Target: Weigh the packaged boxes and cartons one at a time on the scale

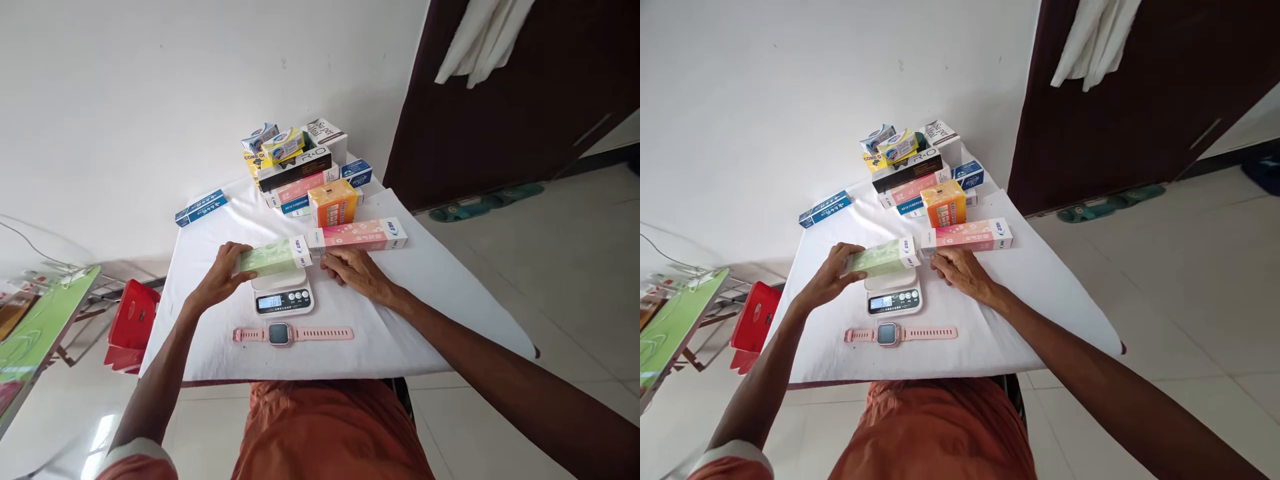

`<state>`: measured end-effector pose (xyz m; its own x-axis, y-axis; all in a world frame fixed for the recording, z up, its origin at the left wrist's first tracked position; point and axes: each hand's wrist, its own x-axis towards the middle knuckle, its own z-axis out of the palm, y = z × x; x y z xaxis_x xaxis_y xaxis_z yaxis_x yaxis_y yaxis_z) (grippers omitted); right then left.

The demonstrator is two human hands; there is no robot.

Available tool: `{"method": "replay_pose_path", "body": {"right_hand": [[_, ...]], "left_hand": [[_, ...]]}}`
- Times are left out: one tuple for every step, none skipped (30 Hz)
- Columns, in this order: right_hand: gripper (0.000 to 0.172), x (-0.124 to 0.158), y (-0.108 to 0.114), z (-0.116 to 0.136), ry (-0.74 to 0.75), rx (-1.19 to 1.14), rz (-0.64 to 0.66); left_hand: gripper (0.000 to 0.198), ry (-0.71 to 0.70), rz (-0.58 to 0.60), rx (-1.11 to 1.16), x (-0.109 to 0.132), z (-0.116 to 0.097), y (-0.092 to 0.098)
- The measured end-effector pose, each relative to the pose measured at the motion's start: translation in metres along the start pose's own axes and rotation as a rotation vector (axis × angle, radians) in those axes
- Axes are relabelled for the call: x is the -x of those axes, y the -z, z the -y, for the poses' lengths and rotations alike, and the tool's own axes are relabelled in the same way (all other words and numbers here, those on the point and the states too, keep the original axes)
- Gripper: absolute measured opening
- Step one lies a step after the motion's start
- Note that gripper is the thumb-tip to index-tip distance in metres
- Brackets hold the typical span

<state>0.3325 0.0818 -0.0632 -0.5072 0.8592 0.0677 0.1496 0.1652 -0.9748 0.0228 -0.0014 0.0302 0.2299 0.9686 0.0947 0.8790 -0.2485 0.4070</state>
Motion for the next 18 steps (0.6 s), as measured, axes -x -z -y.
{"method": "replay_pose_path", "body": {"right_hand": [[0.047, 0.001, 0.000, 0.000, 0.004, 0.007, -0.006], [0.047, 0.001, 0.000, 0.000, 0.010, 0.011, -0.009], [0.048, 0.001, -0.001, 0.000, 0.015, 0.012, -0.012], [0.049, 0.001, -0.001, -0.001, 0.018, 0.008, -0.014], [0.050, 0.000, -0.001, -0.002, 0.018, 0.002, -0.015], [0.051, 0.000, -0.001, -0.003, 0.016, -0.004, -0.017], [0.053, 0.000, -0.001, -0.003, 0.013, -0.010, -0.019], [0.055, -0.001, -0.001, -0.004, 0.009, -0.014, -0.020], [0.056, -0.001, -0.001, -0.004, 0.006, -0.015, -0.024], [0.057, 0.000, -0.002, -0.004, 0.004, -0.012, -0.028], [0.057, 0.000, -0.002, -0.004, 0.004, -0.008, -0.034], [0.057, 0.000, -0.002, -0.003, 0.006, -0.005, -0.040], [0.057, 0.001, -0.002, -0.003, 0.009, -0.001, -0.047], [0.058, 0.001, -0.002, -0.003, 0.013, 0.004, -0.054], [0.058, 0.002, -0.002, -0.002, 0.016, 0.009, -0.061], [0.058, 0.002, -0.002, -0.001, 0.017, 0.016, -0.066], [0.059, 0.002, -0.002, -0.001, 0.016, 0.023, -0.073], [0.059, 0.002, -0.002, 0.000, 0.014, 0.032, -0.078]], "left_hand": [[0.043, 0.003, -0.002, -0.008, 0.000, 0.001, -0.007], [0.044, 0.005, -0.005, -0.018, 0.000, 0.002, -0.012], [0.045, 0.010, -0.008, -0.029, 0.000, 0.004, -0.016], [0.049, 0.017, -0.010, -0.038, 0.000, 0.005, -0.017], [0.054, 0.024, -0.010, -0.043, 0.001, 0.006, -0.017], [0.060, 0.031, -0.014, -0.042, 0.003, 0.007, -0.016], [0.066, 0.035, -0.026, -0.035, 0.006, 0.007, -0.012], [0.071, 0.038, -0.050, -0.025, 0.010, 0.008, -0.007], [0.073, 0.041, -0.089, -0.013, 0.014, 0.008, 0.000], [0.072, 0.047, -0.142, -0.003, 0.018, 0.008, 0.007], [0.070, 0.056, -0.204, 0.003, 0.022, 0.008, 0.015], [0.068, 0.067, -0.265, 0.003, 0.025, 0.007, 0.023], [0.066, 0.078, -0.318, -0.003, 0.028, 0.005, 0.030], [0.065, 0.084, -0.361, -0.012, 0.030, 0.003, 0.035], [0.064, 0.082, -0.391, -0.022, 0.030, 0.000, 0.039], [0.063, 0.073, -0.410, -0.032, 0.030, -0.002, 0.042], [0.063, 0.060, -0.417, -0.040, 0.029, -0.004, 0.042], [0.062, 0.043, -0.412, -0.046, 0.028, -0.006, 0.040]]}}
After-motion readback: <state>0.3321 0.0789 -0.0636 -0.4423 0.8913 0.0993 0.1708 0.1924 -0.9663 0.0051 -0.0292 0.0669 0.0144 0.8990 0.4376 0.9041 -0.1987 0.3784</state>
